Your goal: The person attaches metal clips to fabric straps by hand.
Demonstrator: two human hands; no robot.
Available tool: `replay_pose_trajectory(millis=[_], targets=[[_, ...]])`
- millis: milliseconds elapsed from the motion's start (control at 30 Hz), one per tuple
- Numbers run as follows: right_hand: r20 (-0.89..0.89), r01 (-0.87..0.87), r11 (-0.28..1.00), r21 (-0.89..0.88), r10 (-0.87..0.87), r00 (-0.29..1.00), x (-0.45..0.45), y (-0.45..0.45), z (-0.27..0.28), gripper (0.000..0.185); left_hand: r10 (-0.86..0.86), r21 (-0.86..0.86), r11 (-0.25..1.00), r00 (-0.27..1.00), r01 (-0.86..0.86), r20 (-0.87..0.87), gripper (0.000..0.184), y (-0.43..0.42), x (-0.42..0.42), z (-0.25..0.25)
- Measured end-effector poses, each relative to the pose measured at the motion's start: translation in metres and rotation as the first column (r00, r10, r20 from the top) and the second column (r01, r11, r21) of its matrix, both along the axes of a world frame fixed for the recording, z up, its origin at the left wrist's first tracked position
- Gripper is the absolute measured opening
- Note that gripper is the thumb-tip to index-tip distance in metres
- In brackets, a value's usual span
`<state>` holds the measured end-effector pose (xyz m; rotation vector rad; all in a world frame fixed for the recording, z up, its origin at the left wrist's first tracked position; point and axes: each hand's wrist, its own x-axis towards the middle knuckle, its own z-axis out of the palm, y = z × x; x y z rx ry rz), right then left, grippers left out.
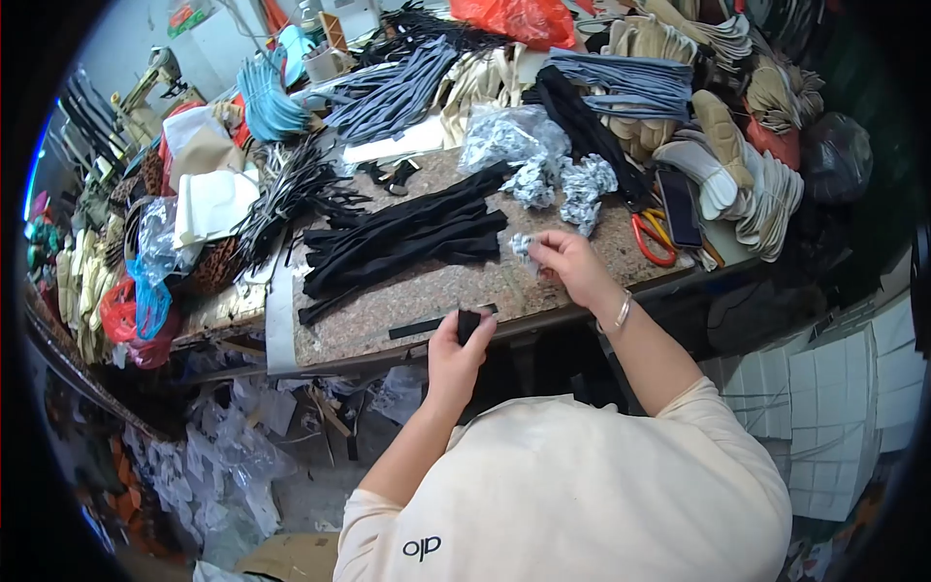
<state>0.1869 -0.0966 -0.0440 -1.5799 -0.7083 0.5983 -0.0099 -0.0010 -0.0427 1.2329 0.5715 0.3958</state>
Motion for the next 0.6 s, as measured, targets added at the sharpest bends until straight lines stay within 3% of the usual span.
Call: replay_pose_trajectory(millis=[33,133,233,367,400,433,533,567,600], targets=[[-0.326,-0.052,0.997,0.063,0.07,0.943,-0.01,0.0,0.003,0.017,0.048,-0.007,0.999,0.999,-0.048,0.0,0.015,0.002,0.008,0.002],[-0.321,-0.12,0.988,0.097,0.145,0.936,-0.034,0.003,0.007,0.016,0.161,-0.059,0.986,0.983,-0.156,0.09,0.015,0.007,0.03,-0.002],[-0.302,-0.173,0.977,0.128,0.205,0.931,-0.048,0.007,0.007,0.016,0.08,-0.168,0.984,0.989,-0.058,0.128,0.012,0.015,0.034,-0.014],[-0.008,-0.035,0.999,0.033,0.036,0.999,-0.054,0.009,0.006,0.011,0.118,-0.268,0.962,0.97,-0.059,0.211,0.009,0.015,0.033,-0.025],[-0.006,-0.036,0.999,0.034,0.037,0.999,-0.056,0.01,0.006,0.011,0.119,-0.267,0.962,0.97,-0.059,0.213,0.009,0.013,0.033,-0.025],[0.153,0.016,1.0,0.027,-0.02,0.988,-0.06,0.011,0.006,0.011,0.157,-0.271,0.958,0.964,-0.095,0.216,0.008,0.01,0.034,-0.023],[0.593,0.167,0.984,0.065,-0.173,0.786,-0.068,0.017,0.008,0.01,0.27,-0.279,0.939,0.935,-0.202,0.232,0.007,0.0,0.039,-0.016],[0.597,0.165,0.984,0.07,-0.174,0.783,-0.069,0.018,0.008,0.01,0.27,-0.277,0.94,0.933,-0.202,0.238,0.007,0.0,0.041,-0.017],[0.681,0.137,0.98,0.146,-0.2,0.705,-0.071,0.019,0.007,0.011,0.289,-0.123,0.956,0.927,-0.267,0.237,0.007,-0.001,0.043,-0.021]])
